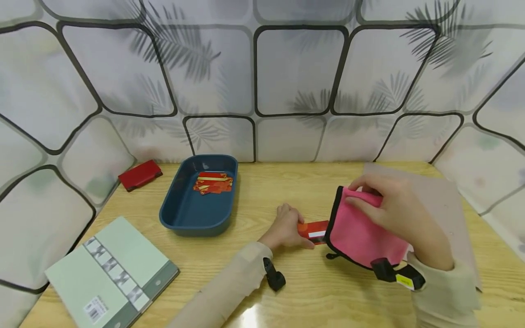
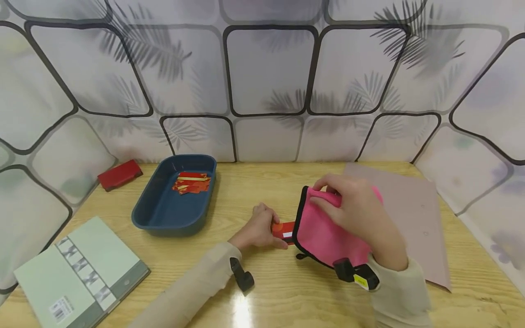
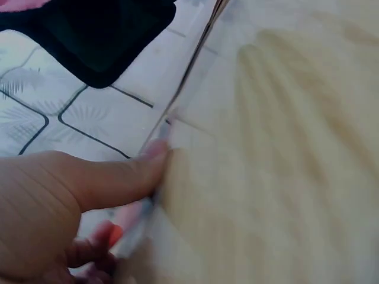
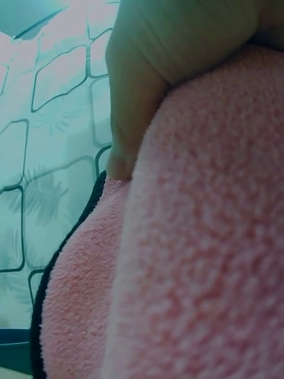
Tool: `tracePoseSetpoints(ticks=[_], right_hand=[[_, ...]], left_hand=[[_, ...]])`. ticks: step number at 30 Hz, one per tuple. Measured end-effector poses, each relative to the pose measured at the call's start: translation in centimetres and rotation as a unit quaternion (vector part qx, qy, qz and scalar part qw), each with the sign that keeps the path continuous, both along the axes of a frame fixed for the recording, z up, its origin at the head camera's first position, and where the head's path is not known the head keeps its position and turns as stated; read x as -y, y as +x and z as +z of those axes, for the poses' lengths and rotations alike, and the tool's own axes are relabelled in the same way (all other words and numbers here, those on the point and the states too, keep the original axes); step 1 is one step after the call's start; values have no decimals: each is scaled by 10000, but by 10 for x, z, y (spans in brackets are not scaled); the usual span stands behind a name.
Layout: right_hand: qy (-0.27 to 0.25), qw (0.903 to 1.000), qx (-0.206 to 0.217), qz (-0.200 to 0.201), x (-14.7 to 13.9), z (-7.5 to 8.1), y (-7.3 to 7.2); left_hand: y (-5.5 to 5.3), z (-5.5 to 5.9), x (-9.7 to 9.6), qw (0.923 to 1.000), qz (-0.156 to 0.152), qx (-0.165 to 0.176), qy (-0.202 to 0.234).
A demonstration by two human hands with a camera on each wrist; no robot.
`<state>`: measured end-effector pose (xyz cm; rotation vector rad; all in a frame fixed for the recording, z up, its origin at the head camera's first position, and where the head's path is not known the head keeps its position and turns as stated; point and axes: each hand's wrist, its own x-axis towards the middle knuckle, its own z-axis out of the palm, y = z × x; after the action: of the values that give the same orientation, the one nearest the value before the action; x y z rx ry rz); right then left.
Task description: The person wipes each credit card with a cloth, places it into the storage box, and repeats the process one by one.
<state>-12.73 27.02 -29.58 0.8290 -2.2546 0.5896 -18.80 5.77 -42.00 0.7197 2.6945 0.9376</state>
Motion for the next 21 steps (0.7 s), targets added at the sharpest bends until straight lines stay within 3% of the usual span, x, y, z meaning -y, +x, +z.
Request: tracePoseSetpoints(ticks=[3, 6, 9, 11, 16, 21], right_hand=[[67, 9998, 101, -185, 2, 1, 2], [55, 9994, 191, -289, 4, 2, 3], [74, 9993, 202, -302, 5, 2, 4], [109, 9994, 184, -265, 5, 2, 3], [153, 9996, 150, -160, 7, 0, 2], [324, 9987, 251, -293, 8, -2, 1]], left_hand=[[-1, 4, 0, 9995, -31, 43, -327], [-2, 5, 2, 9992, 39, 81, -377], [-3, 4, 7, 9997, 136, 200, 81], [-4, 2, 11, 9975, 120, 306, 627], [-8, 0, 23, 9750, 32, 838, 2056], [-6, 15, 29, 9509, 123, 1146, 2872]])
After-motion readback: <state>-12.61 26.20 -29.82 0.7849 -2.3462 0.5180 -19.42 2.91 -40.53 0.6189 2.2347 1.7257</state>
